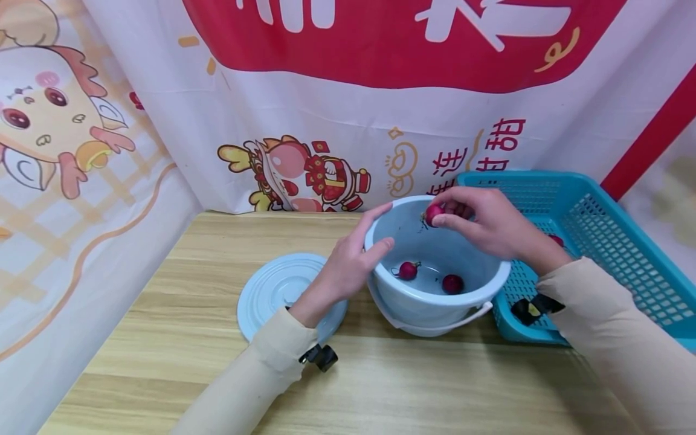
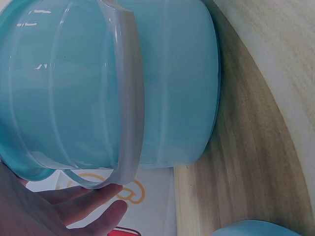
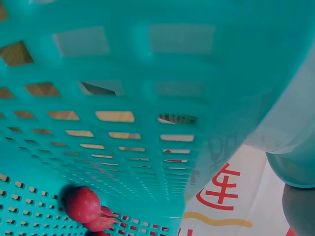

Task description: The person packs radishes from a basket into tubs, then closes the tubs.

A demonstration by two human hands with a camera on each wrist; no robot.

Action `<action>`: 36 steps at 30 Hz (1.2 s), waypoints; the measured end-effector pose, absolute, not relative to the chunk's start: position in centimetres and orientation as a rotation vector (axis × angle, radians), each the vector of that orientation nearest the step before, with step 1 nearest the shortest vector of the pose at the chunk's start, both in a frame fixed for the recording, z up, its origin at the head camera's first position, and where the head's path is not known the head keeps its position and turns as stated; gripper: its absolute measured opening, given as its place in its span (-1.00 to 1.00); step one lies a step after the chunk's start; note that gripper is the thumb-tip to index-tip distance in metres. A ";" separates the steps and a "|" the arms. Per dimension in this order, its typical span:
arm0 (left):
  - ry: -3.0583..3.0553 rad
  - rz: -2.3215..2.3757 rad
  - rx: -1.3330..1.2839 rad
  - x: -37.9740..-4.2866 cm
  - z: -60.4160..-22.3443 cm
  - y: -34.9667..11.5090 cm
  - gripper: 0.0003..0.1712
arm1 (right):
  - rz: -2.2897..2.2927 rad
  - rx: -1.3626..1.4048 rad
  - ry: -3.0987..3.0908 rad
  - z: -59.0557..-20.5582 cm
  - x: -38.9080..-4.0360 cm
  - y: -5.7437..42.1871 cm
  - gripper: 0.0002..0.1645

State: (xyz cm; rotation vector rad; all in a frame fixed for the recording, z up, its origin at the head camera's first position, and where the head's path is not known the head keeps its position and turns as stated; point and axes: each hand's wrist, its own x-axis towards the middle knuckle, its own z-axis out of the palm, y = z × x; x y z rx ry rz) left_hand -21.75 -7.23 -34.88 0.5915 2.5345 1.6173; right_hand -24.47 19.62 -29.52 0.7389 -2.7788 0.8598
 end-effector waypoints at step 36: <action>2.551 1.622 0.609 -21.7 -34.9 -7.2 -0.29 | 0.831 0.787 -2.735 -29.8 -24.4 19.5 -0.55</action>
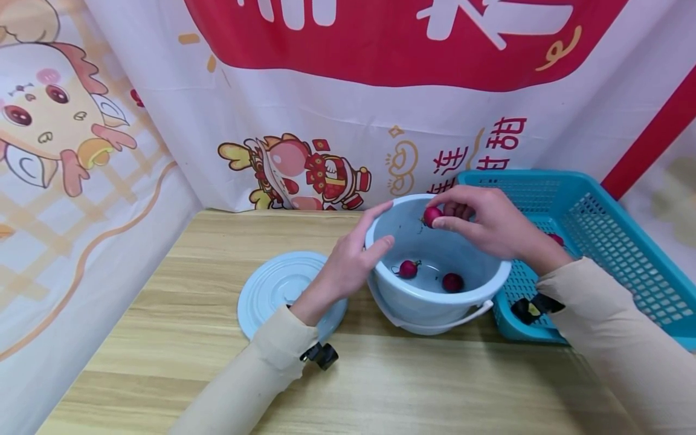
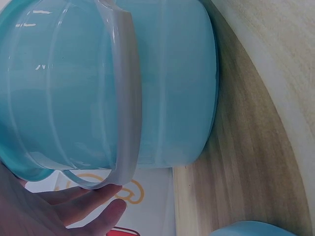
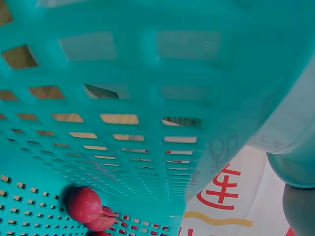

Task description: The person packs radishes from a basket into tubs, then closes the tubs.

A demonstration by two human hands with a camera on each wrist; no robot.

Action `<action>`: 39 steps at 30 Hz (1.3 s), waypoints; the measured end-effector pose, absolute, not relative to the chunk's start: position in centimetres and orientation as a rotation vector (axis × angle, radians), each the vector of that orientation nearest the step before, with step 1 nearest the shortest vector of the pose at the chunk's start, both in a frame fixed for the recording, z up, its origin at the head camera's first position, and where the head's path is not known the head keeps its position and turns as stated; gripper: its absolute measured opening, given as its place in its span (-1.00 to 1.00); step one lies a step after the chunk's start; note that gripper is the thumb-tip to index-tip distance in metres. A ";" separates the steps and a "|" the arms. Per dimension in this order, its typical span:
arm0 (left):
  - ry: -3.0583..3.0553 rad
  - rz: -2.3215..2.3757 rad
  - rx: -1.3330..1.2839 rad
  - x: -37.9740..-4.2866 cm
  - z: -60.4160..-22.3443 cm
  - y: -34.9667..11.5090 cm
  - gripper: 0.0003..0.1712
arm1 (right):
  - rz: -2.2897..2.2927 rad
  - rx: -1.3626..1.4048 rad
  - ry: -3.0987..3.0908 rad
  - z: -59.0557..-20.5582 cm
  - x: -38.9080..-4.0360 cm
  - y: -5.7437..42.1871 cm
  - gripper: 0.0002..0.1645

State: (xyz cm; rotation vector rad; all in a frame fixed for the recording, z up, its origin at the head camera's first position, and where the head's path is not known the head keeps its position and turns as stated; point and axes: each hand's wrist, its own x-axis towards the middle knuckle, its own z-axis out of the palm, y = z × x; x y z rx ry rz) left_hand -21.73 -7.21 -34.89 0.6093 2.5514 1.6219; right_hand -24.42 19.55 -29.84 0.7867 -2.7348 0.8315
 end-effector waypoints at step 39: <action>2.550 1.623 0.603 -21.8 -35.0 -7.1 -0.30 | 0.921 0.790 -2.675 -30.0 -24.6 20.0 -0.77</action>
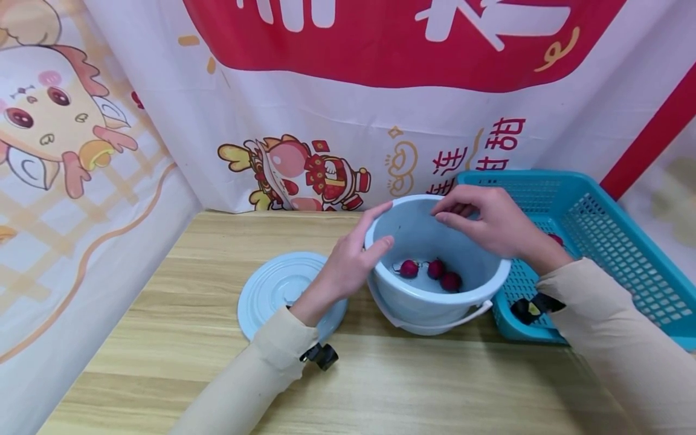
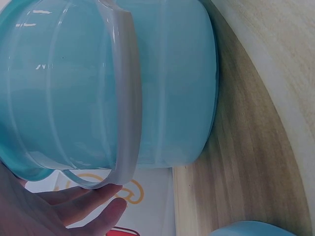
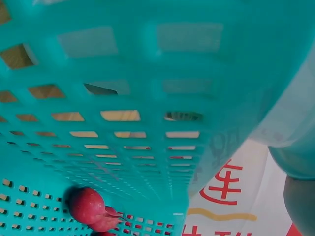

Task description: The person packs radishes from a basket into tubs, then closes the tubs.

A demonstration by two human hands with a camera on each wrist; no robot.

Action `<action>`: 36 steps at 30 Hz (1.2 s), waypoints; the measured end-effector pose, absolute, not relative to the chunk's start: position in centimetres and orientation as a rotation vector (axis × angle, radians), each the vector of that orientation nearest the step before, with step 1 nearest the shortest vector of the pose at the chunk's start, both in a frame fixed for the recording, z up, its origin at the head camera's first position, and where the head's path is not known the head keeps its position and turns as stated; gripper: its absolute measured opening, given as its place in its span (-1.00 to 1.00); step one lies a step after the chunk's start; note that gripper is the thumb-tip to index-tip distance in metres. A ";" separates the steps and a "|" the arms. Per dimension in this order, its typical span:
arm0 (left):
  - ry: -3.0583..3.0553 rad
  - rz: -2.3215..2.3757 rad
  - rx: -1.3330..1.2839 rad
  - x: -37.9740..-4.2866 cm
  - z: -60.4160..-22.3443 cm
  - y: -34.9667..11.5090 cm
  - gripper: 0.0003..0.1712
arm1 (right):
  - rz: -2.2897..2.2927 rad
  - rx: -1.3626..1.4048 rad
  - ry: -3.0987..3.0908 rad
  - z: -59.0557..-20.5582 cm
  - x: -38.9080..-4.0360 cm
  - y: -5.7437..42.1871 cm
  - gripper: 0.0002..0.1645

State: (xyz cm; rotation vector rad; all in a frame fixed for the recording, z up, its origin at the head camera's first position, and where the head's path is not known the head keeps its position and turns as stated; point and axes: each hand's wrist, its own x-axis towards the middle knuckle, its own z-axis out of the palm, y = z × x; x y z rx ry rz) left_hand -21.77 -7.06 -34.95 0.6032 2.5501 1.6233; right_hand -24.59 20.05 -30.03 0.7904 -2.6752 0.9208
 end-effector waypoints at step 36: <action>2.547 1.619 0.593 -21.8 -34.9 -7.2 -0.30 | 1.190 0.149 -2.846 -32.3 -26.8 36.1 -0.29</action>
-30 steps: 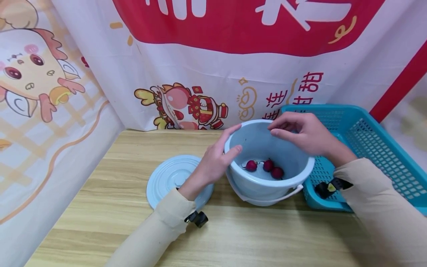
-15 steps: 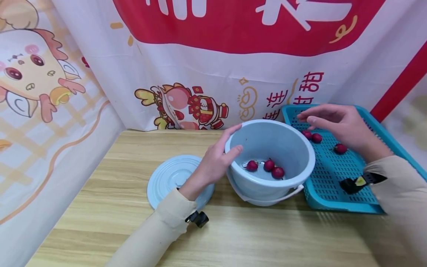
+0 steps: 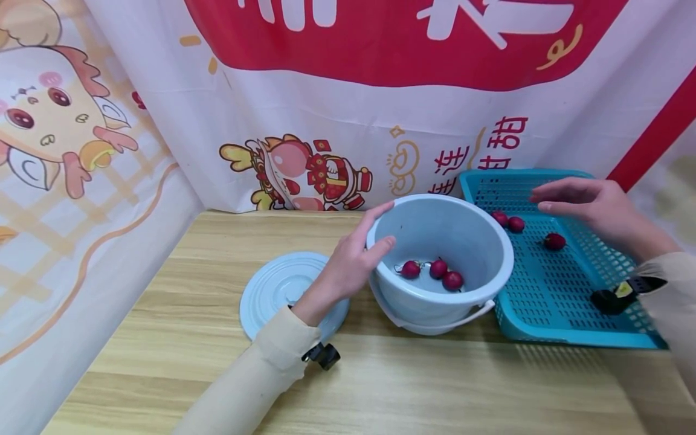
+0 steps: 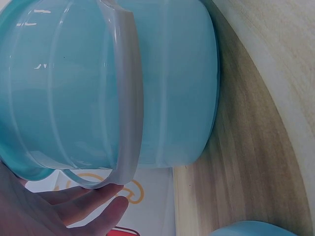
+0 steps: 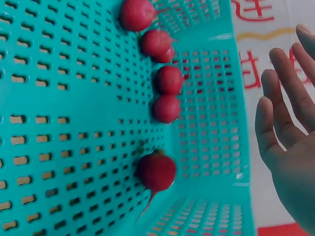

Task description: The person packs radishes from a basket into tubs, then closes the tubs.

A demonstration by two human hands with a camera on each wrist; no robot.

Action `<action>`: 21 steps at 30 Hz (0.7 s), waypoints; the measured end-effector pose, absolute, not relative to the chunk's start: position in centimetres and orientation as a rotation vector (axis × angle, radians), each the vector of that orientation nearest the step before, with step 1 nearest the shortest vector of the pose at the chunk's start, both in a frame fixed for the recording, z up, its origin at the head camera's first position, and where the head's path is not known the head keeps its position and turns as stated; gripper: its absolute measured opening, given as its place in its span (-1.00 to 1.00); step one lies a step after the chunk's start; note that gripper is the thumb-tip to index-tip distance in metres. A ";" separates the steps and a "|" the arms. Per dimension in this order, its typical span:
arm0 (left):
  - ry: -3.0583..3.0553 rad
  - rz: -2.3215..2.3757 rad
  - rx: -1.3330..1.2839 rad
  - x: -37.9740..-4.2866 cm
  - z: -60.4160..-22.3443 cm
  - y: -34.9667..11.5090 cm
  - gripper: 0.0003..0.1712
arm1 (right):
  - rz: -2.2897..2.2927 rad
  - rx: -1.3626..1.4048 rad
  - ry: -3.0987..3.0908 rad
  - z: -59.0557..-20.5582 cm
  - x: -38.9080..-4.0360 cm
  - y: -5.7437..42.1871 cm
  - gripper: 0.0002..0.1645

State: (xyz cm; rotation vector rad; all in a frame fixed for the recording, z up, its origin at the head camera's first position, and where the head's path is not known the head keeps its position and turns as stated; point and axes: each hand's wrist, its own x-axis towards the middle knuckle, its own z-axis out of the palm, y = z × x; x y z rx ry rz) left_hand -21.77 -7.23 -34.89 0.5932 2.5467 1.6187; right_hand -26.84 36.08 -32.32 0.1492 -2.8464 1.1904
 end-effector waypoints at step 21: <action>2.557 1.612 0.596 -21.8 -34.9 -7.2 -0.30 | 1.493 -0.056 -3.108 -35.6 -29.1 40.2 -0.32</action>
